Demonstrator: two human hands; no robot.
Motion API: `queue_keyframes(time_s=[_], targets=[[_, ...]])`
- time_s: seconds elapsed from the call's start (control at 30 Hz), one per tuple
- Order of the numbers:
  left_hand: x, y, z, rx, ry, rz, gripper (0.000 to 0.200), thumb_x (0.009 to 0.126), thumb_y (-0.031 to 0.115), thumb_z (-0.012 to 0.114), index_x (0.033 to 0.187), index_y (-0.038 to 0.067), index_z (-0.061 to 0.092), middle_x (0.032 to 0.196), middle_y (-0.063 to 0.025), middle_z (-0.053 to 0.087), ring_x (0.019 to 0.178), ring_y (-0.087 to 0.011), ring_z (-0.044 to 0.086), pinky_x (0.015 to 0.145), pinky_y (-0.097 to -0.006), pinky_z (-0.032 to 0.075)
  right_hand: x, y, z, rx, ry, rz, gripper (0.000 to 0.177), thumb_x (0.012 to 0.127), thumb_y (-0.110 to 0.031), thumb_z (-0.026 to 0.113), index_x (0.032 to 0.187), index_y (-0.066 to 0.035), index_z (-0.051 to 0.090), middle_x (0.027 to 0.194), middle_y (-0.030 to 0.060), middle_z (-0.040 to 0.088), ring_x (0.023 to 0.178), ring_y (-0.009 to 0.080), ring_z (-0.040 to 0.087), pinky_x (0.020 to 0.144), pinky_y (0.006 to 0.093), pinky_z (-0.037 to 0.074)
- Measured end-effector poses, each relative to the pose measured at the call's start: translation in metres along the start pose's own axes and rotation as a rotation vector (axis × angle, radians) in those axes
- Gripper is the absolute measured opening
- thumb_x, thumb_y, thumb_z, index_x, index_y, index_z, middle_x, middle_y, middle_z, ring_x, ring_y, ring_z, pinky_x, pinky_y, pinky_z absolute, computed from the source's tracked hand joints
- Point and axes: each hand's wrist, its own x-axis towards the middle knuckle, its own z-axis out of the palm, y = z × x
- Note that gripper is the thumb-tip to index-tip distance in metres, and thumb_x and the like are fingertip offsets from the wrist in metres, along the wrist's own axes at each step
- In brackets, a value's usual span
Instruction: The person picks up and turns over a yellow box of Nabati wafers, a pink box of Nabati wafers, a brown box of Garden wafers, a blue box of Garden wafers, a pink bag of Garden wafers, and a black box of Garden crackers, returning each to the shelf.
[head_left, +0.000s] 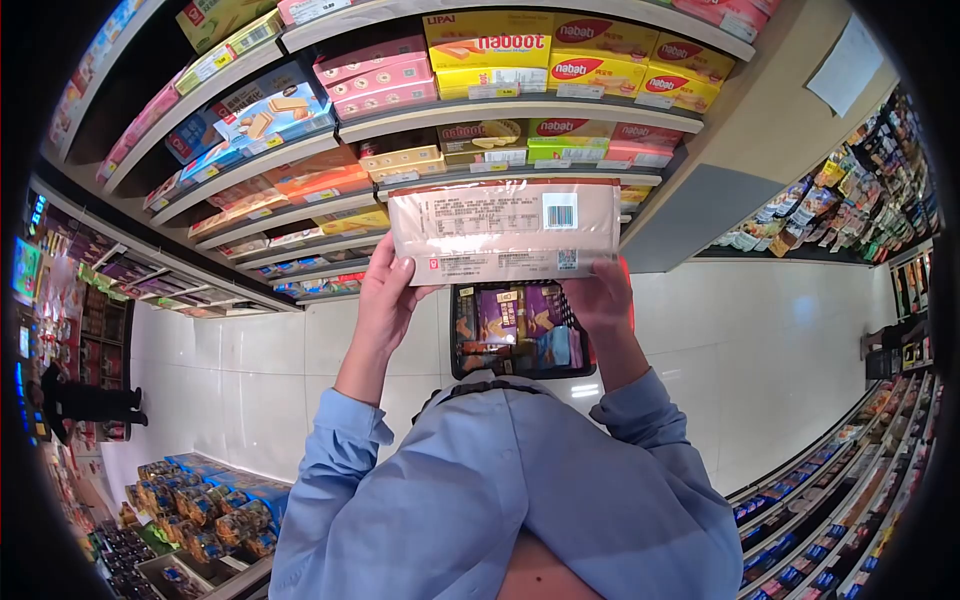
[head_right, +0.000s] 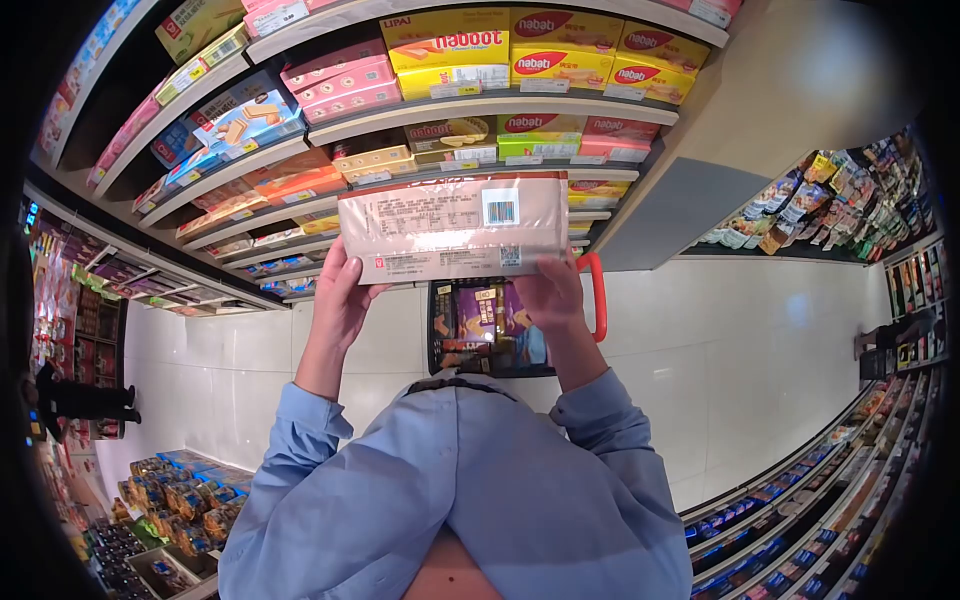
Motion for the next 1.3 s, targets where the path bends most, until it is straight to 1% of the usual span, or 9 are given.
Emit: queue_keyframes(time_s=[0.3, 0.43, 0.57, 0.77, 0.87, 0.97, 1.07, 1.2, 1.3], targets=[[-0.002, -0.009, -0.009, 0.067, 0.062, -0.094, 0.046, 0.099, 0.021, 0.061, 0.14, 0.003, 0.048, 0.125, -0.0095, 0.065, 0.108, -0.0175, 0.068, 0.085, -0.0313, 0.062, -0.009, -0.001, -0.014, -0.061, 0.183, 0.178, 0.053, 0.093, -0.007, 0.06, 0.143, -0.007, 0.045, 0.134, 0.0134, 0.059, 0.127, 0.0322, 0.056, 0.107, 0.055, 0.045], [-0.008, -0.01, -0.017, 0.108, 0.158, -0.064, 0.046, 0.098, 0.013, 0.063, 0.139, 0.004, 0.048, 0.123, -0.0081, 0.066, 0.103, -0.0155, 0.069, 0.083, -0.0307, 0.061, -0.002, 0.011, -0.015, -0.613, 0.34, 0.366, 0.042, 0.1, -0.016, 0.054, 0.14, -0.005, 0.048, 0.131, 0.0129, 0.058, 0.126, 0.0288, 0.056, 0.105, 0.051, 0.048], [-0.016, -0.008, -0.019, 0.304, 0.256, 0.014, 0.048, 0.094, 0.007, 0.067, 0.139, 0.002, 0.05, 0.121, -0.0071, 0.066, 0.105, -0.0129, 0.066, 0.085, -0.0286, 0.057, 0.009, 0.042, -0.034, -0.583, 0.364, 0.593, 0.046, 0.104, -0.024, 0.052, 0.145, -0.007, 0.04, 0.138, 0.0122, 0.053, 0.13, 0.0277, 0.053, 0.106, 0.051, 0.046], [-0.037, -0.005, -0.027, 0.703, 0.289, 0.235, 0.046, 0.09, 0.004, 0.071, 0.133, 0.0, 0.055, 0.122, -0.008, 0.065, 0.108, -0.013, 0.064, 0.086, -0.026, 0.054, 0.028, 0.097, -0.007, -0.459, 0.264, 0.767, 0.068, 0.105, -0.046, 0.046, 0.159, -0.016, 0.017, 0.157, 0.0177, 0.03, 0.139, 0.0467, 0.039, 0.108, 0.0601, 0.04], [-0.05, -0.005, -0.039, 1.131, 0.188, 0.462, 0.044, 0.086, 0.007, 0.074, 0.127, 0.001, 0.06, 0.123, -0.0134, 0.065, 0.11, -0.0278, 0.065, 0.092, -0.0352, 0.053, 0.044, 0.132, 0.021, -0.197, 0.108, 0.836, 0.074, 0.102, -0.059, 0.043, 0.158, -0.016, 0.018, 0.157, 0.0145, 0.031, 0.14, 0.0449, 0.037, 0.11, 0.062, 0.038], [-0.059, 0.004, -0.067, 1.333, 0.123, 0.586, 0.045, 0.08, 0.008, 0.076, 0.123, 0.003, 0.063, 0.123, -0.0144, 0.064, 0.114, -0.0344, 0.061, 0.098, -0.0411, 0.051, 0.054, 0.17, 0.055, -0.09, 0.022, 0.705, 0.074, 0.102, -0.055, 0.047, 0.158, -0.016, 0.018, 0.155, 0.0131, 0.035, 0.138, 0.0346, 0.044, 0.108, 0.0632, 0.039], [-0.067, 0.021, -0.104, 1.449, 0.08, 0.706, 0.047, 0.076, 0.008, 0.079, 0.12, 0.004, 0.065, 0.121, -0.0124, 0.066, 0.115, -0.0325, 0.062, 0.097, -0.0427, 0.052, 0.054, 0.216, 0.1, -0.216, 0.134, 0.556, 0.061, 0.107, -0.04, 0.045, 0.157, -0.015, 0.022, 0.152, 0.0139, 0.042, 0.135, 0.0309, 0.048, 0.109, 0.053, 0.042], [-0.078, 0.058, -0.156, 1.425, -0.048, 0.632, 0.047, 0.078, 0.012, 0.078, 0.123, 0.004, 0.064, 0.128, -0.0131, 0.063, 0.12, -0.0345, 0.059, 0.1, -0.0447, 0.05, 0.061, 0.285, 0.128, -0.335, 0.302, 0.354, 0.063, 0.093, -0.008, 0.056, 0.151, -0.006, 0.032, 0.14, 0.0159, 0.054, 0.123, 0.0276, 0.058, 0.101, 0.0428, 0.05], [-0.087, 0.085, -0.219, 1.318, -0.155, 0.515, 0.05, 0.079, 0.012, 0.077, 0.126, 0.004, 0.063, 0.134, -0.0143, 0.059, 0.125, -0.0366, 0.055, 0.105, -0.0467, 0.046, 0.062, 0.332, 0.136, -0.199, 0.343, 0.319, 0.062, 0.093, -0.004, 0.057, 0.15, -0.003, 0.033, 0.137, 0.0176, 0.055, 0.121, 0.0259, 0.059, 0.101, 0.0387, 0.052]])
